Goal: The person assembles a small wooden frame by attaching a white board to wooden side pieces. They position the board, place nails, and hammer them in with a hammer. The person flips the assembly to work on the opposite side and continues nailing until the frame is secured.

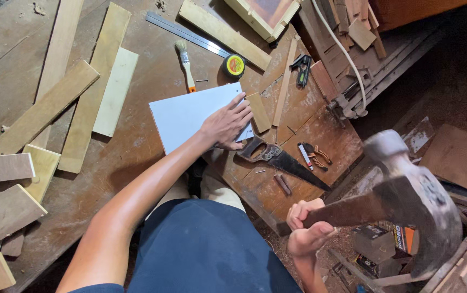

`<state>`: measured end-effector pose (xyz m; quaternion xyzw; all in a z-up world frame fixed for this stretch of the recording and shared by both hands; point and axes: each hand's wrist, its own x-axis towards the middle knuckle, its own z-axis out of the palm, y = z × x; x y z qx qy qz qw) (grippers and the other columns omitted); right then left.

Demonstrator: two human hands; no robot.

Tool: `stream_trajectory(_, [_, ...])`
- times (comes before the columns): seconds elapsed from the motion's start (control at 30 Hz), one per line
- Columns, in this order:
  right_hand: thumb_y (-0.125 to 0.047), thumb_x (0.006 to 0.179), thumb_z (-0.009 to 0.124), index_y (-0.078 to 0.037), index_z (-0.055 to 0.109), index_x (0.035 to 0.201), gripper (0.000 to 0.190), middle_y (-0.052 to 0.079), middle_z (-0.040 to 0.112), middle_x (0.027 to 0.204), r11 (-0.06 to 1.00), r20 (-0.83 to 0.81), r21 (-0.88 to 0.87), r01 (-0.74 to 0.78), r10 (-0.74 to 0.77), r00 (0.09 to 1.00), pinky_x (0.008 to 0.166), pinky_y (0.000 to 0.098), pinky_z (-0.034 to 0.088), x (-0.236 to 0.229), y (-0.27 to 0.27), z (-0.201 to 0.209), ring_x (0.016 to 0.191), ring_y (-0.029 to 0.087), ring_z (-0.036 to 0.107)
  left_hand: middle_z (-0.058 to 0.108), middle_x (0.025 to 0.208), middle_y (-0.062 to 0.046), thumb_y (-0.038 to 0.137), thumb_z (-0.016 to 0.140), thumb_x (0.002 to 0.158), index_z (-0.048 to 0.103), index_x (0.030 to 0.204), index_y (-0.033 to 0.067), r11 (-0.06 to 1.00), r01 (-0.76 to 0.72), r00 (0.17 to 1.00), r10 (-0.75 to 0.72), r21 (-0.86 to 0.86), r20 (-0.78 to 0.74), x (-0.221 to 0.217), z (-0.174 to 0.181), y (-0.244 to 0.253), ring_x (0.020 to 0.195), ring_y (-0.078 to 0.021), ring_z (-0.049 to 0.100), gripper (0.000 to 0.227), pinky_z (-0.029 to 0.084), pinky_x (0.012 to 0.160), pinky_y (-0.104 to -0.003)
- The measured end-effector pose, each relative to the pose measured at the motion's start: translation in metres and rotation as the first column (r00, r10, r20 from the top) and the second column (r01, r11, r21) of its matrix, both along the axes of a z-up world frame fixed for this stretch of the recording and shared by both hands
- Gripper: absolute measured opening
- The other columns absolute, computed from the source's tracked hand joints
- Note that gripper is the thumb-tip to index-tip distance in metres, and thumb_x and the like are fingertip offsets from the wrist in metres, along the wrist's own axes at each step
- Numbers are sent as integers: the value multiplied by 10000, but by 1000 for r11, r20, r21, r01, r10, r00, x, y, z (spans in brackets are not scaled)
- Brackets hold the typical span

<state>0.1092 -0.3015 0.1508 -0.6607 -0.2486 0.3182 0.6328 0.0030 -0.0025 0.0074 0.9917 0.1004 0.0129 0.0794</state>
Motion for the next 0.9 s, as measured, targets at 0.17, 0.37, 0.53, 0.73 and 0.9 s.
stream_trajectory(0.17, [-731,988,296,-121,457,662,710,3,433,537,703,307,-709,-54,377,874,447,295,355,1,25,-52,484,115,440,569,1294,-194,848,575,706,530,1288,-108,999,2,1000,-3,43,21,0,-2,7,1352,-310,433,1120,28,1247,-495])
stream_trajectory(0.37, [-726,953,303,-134,487,690,674,-25,448,571,800,221,-595,-70,247,944,395,300,336,21,13,-18,447,115,416,567,1306,-187,827,599,704,523,1322,-108,1000,2,1000,-2,-7,-17,-1,4,7,1361,-305,429,1123,39,1260,-493])
stream_trajectory(0.53, [-710,1015,357,-121,415,816,625,-34,395,673,995,186,-46,-89,97,978,462,259,316,19,8,-26,518,90,364,566,1318,-188,822,608,688,529,1309,-113,1000,7,1000,-7,-4,18,0,7,5,1359,-302,431,1125,53,1255,-494])
stream_trajectory(0.73, [-609,1023,389,-28,526,687,685,95,484,553,507,219,-861,-40,441,870,502,389,385,3,25,-49,520,164,468,566,1321,-204,821,590,710,529,1307,-116,999,26,999,-25,38,-32,-2,9,5,1372,-314,428,1113,58,1258,-479])
stream_trajectory(0.9, [-650,1007,357,-59,530,696,690,21,482,567,746,253,-661,-74,315,915,469,313,366,12,17,-11,503,112,469,564,1301,-205,798,616,672,498,1326,-115,1000,4,998,-3,-16,55,-1,7,8,1345,-312,430,1129,65,1242,-482])
